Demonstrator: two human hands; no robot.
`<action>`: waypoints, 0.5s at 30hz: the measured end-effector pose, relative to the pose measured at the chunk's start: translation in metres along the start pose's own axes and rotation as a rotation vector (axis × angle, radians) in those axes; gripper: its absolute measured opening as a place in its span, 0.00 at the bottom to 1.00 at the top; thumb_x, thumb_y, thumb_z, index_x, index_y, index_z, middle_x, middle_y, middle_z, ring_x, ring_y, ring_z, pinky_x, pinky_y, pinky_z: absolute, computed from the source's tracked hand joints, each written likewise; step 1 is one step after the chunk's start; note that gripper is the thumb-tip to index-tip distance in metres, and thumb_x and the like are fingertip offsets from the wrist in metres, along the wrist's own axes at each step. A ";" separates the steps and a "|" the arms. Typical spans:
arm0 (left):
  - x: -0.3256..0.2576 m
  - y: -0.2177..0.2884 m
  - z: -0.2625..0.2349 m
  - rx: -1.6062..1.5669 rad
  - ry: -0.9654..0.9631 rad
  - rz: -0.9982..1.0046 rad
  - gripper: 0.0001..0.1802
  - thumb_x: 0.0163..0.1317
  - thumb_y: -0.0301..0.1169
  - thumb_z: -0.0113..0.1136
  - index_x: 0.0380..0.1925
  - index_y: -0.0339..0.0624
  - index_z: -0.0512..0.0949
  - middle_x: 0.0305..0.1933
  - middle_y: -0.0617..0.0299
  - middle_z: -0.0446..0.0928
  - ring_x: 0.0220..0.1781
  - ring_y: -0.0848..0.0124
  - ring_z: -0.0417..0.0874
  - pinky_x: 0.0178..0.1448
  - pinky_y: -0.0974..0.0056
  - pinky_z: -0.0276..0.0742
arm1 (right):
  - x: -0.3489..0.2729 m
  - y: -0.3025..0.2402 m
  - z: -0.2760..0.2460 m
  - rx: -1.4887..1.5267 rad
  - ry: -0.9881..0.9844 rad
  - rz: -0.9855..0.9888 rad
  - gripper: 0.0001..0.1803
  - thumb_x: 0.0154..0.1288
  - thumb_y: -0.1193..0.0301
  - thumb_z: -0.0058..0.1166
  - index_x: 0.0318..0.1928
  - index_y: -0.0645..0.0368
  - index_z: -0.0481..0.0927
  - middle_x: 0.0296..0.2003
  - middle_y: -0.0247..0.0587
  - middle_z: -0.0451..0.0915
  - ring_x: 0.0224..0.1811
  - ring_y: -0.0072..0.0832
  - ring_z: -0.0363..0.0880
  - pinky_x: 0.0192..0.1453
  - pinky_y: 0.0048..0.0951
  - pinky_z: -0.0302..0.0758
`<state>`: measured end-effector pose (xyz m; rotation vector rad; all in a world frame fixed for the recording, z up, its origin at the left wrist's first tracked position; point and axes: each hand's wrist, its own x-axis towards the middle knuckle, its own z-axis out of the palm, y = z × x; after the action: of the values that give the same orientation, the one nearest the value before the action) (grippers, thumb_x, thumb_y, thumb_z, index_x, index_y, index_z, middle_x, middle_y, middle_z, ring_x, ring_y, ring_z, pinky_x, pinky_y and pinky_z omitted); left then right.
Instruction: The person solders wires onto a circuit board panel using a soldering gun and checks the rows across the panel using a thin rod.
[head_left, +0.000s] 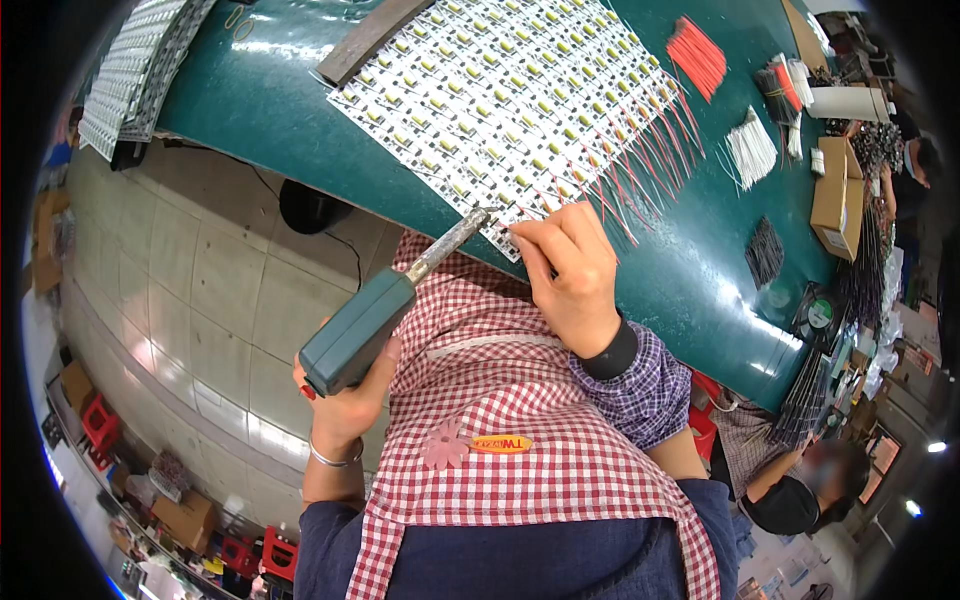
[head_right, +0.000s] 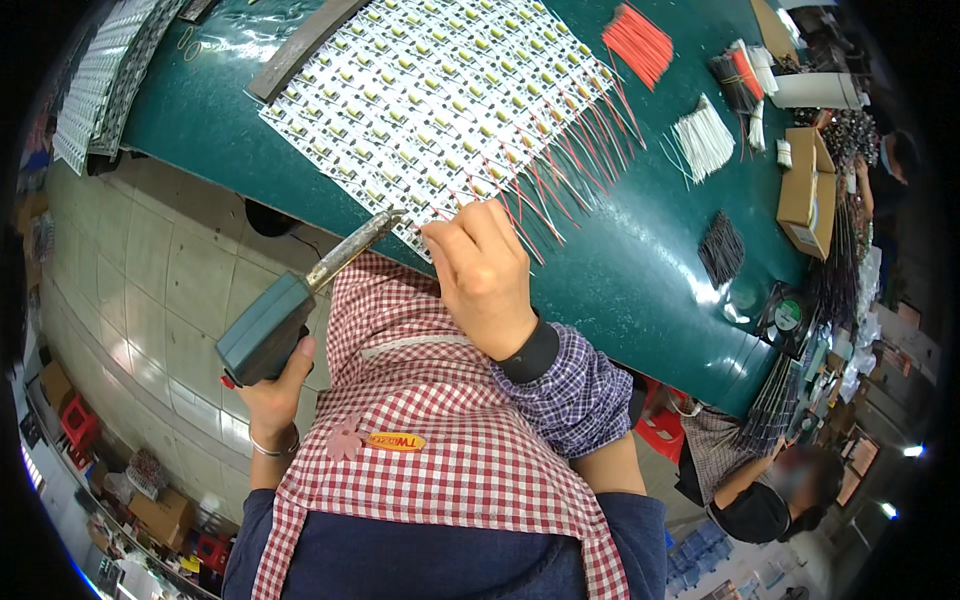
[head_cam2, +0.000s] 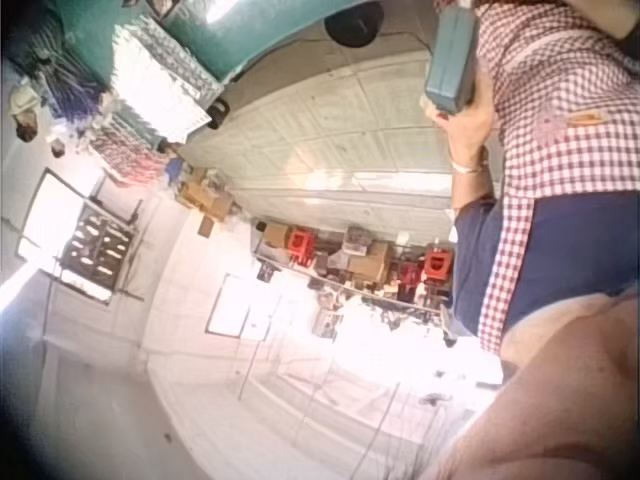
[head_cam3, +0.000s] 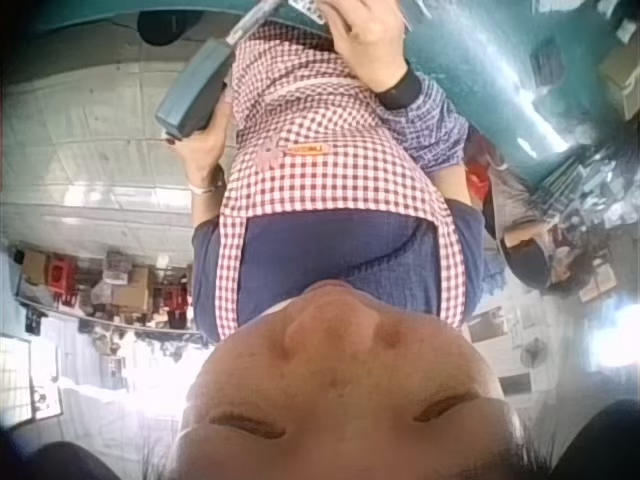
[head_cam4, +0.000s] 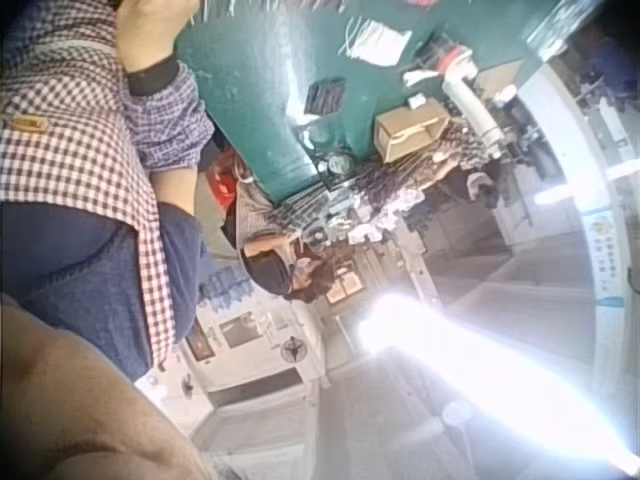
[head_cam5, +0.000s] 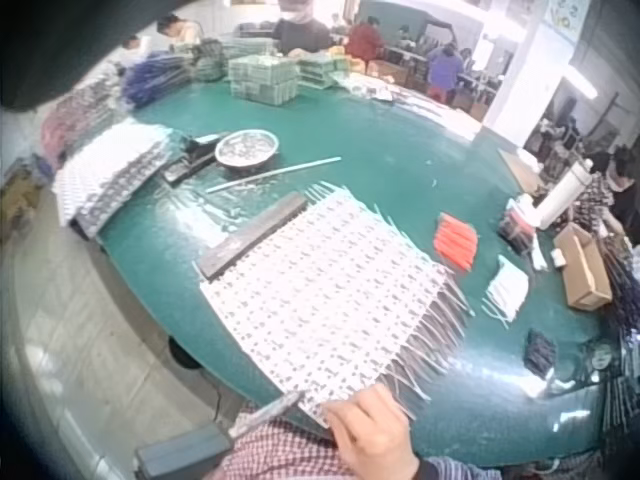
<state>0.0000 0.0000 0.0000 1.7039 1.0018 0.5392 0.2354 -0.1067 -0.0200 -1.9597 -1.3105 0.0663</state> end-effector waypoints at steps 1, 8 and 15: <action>0.000 0.001 0.000 0.014 -0.007 0.008 0.11 0.50 0.22 0.72 0.35 0.34 0.84 0.34 0.56 0.85 0.29 0.69 0.85 0.36 0.69 0.79 | 0.001 0.000 -0.001 0.001 0.018 0.007 0.09 0.54 0.84 0.64 0.35 0.62 0.81 0.29 0.41 0.70 0.33 0.39 0.73 0.36 0.38 0.72; 0.008 0.009 0.001 0.020 -0.052 0.094 0.12 0.50 0.19 0.71 0.36 0.29 0.82 0.32 0.57 0.83 0.28 0.73 0.83 0.34 0.71 0.76 | 0.003 0.004 0.000 0.020 0.030 -0.002 0.09 0.52 0.84 0.65 0.35 0.63 0.81 0.29 0.41 0.71 0.34 0.39 0.73 0.37 0.38 0.72; 0.006 0.009 0.003 -0.009 -0.068 0.045 0.11 0.51 0.19 0.70 0.35 0.29 0.82 0.32 0.57 0.82 0.30 0.74 0.82 0.35 0.71 0.76 | 0.002 0.002 0.000 0.020 0.043 0.024 0.09 0.52 0.85 0.65 0.34 0.62 0.82 0.28 0.40 0.73 0.33 0.37 0.73 0.37 0.36 0.71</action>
<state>0.0090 0.0027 0.0068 1.7290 0.9130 0.5112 0.2381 -0.1050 -0.0207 -1.9502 -1.2543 0.0487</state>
